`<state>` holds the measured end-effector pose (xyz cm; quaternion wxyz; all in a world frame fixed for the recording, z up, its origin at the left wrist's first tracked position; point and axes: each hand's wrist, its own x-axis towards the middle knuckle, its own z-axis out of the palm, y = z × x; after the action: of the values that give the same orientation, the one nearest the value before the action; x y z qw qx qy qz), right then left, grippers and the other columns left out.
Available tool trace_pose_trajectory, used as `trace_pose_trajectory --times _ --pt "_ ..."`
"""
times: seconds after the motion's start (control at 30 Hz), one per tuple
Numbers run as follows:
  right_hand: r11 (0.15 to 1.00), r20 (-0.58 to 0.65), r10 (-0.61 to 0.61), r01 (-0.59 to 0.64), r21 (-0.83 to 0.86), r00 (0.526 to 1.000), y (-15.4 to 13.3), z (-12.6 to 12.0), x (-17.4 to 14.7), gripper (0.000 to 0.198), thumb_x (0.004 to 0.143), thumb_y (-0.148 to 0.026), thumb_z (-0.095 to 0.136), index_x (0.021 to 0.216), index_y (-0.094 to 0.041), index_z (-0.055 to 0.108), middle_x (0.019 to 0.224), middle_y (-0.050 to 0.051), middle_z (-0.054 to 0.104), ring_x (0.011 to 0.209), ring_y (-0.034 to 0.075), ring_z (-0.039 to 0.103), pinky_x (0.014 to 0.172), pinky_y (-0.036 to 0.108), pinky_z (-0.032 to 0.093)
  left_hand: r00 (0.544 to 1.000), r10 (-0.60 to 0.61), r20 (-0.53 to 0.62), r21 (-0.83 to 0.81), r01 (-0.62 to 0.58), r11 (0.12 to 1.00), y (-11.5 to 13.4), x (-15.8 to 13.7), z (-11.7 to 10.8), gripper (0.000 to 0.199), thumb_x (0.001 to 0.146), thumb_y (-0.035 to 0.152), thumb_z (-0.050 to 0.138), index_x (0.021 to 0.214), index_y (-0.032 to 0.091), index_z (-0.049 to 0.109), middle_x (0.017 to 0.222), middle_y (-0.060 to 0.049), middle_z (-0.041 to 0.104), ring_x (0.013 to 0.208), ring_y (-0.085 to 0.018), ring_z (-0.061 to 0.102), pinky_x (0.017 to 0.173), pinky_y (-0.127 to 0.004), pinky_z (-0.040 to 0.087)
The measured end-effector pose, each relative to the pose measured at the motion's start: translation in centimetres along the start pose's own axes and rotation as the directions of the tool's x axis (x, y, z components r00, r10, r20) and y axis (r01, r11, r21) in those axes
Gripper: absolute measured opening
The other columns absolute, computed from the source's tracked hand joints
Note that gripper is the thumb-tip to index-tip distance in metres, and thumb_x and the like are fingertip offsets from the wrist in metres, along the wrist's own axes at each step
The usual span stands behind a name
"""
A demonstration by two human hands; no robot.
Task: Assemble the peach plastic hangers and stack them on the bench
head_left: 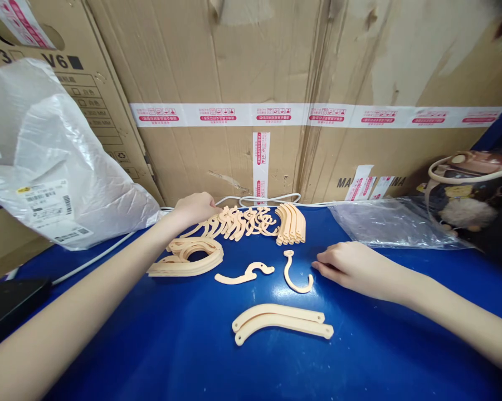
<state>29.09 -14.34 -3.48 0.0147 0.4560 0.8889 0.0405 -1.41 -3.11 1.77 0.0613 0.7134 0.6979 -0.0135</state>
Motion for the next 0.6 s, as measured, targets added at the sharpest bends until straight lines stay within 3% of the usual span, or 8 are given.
trace_pose_trajectory --times 0.2,0.37,0.47,0.6 --pt "1.0 -0.003 0.003 -0.003 0.012 1.0 -0.1 -0.1 0.0 0.035 0.096 -0.025 0.04 0.065 -0.018 0.057 0.065 0.004 0.065 0.061 0.016 0.061 0.056 0.027 0.031 0.997 -0.02 0.079 -0.103 0.028 0.994 -0.1 1.7 1.5 0.031 0.091 0.032 0.057 0.118 0.016 0.055 0.118 -0.008 0.058 0.1 -0.023 0.06 0.083 -0.042 0.052" --pt "1.0 -0.003 0.004 -0.004 0.016 1.0 -0.1 0.0 0.0 0.035 0.095 -0.024 0.04 0.065 -0.018 0.057 0.065 0.004 0.065 0.061 0.017 0.061 0.056 0.027 0.032 0.997 -0.01 0.079 -0.304 0.034 0.952 -0.5 2.6 1.7 0.032 0.091 0.032 0.057 0.118 0.015 0.055 0.119 -0.008 0.057 0.1 -0.023 0.06 0.082 -0.042 0.052" --pt "1.0 -0.008 0.003 -0.003 0.011 1.0 -0.1 0.0 0.0 0.036 0.095 -0.025 0.039 0.065 -0.018 0.057 0.064 0.003 0.064 0.06 0.016 0.06 0.056 0.027 0.031 1.0 0.002 -0.006 -0.432 -0.005 0.902 -0.6 2.5 0.7 0.03 0.092 0.032 0.057 0.116 0.014 0.056 0.115 -0.009 0.059 0.095 -0.021 0.061 0.079 -0.039 0.053" --pt "1.0 -0.017 -0.008 0.008 0.019 1.0 0.1 0.1 0.0 0.036 0.095 -0.025 0.039 0.065 -0.019 0.057 0.064 0.003 0.064 0.059 0.016 0.06 0.056 0.027 0.032 0.964 0.025 -0.266 -0.548 -0.172 0.819 0.4 0.4 -1.2 0.021 0.094 0.03 0.051 0.104 0.013 0.056 0.095 -0.007 0.063 0.076 -0.014 0.06 0.057 -0.021 0.046"
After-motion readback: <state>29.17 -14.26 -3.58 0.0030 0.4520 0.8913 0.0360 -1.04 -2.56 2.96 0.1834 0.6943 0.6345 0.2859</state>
